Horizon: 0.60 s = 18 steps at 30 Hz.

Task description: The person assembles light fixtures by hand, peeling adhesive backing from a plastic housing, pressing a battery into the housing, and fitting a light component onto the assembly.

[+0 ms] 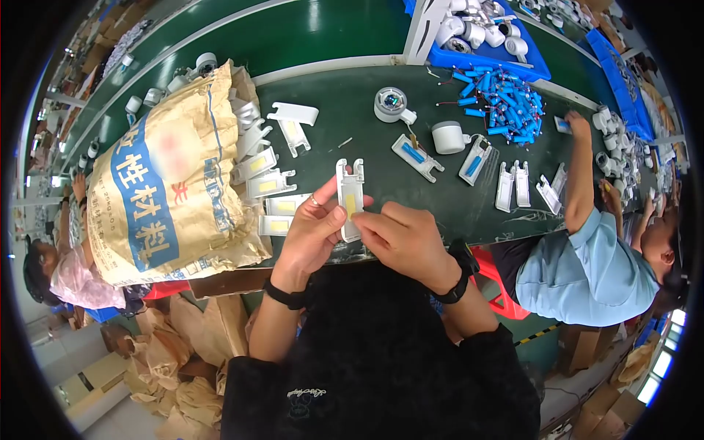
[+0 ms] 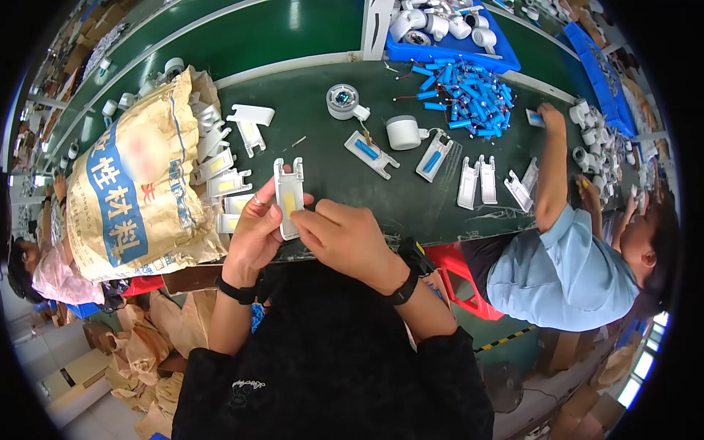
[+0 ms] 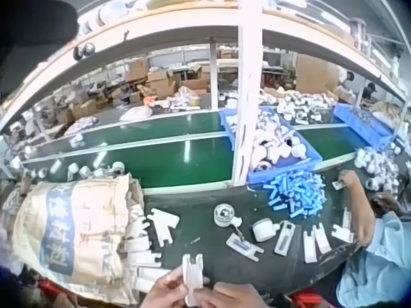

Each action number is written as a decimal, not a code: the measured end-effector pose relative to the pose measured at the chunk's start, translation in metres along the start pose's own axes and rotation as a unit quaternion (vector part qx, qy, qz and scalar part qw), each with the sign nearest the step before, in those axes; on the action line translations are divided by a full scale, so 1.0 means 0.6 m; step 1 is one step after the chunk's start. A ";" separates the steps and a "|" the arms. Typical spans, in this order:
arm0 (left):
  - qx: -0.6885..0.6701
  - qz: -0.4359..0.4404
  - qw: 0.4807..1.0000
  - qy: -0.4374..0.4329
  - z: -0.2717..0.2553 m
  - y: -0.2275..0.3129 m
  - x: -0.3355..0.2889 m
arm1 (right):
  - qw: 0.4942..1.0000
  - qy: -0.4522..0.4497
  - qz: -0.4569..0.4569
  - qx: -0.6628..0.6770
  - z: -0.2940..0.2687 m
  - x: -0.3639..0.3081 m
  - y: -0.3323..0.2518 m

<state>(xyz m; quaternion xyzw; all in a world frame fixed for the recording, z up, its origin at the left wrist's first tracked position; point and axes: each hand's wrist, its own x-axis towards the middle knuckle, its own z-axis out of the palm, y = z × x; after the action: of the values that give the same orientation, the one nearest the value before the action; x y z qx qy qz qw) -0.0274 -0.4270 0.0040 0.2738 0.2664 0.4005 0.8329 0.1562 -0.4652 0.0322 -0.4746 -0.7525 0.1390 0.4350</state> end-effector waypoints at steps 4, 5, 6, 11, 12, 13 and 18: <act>0.030 -0.031 0.999 0.015 -0.009 -0.001 0.003 | 0.996 0.015 0.067 0.060 0.007 -0.003 0.007; 0.021 -0.034 0.999 0.017 -0.007 -0.005 0.004 | 0.984 -0.024 0.137 0.108 -0.002 -0.002 0.012; 0.008 -0.040 0.999 0.010 -0.002 -0.011 0.005 | 0.965 -0.061 0.207 0.146 -0.013 -0.004 0.013; 0.012 -0.093 0.995 -0.024 0.028 -0.016 0.008 | 0.897 0.030 0.329 0.293 -0.030 -0.041 0.052; 0.021 -0.110 0.994 -0.002 0.032 -0.031 0.009 | 0.872 0.092 0.345 0.335 -0.038 -0.051 0.062; 0.031 -0.124 0.992 0.024 0.034 -0.046 0.010 | 0.874 0.100 0.347 0.324 -0.052 -0.070 0.073; 0.089 -0.155 0.983 0.042 0.092 -0.202 0.101 | 0.778 0.200 0.371 0.467 -0.143 -0.174 0.079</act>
<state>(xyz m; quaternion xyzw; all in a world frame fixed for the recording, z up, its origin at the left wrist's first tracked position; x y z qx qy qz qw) 0.1052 -0.4555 -0.0516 0.2858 0.3747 0.2524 0.8451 0.2700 -0.5457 -0.0017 -0.4729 -0.2570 0.5255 0.6588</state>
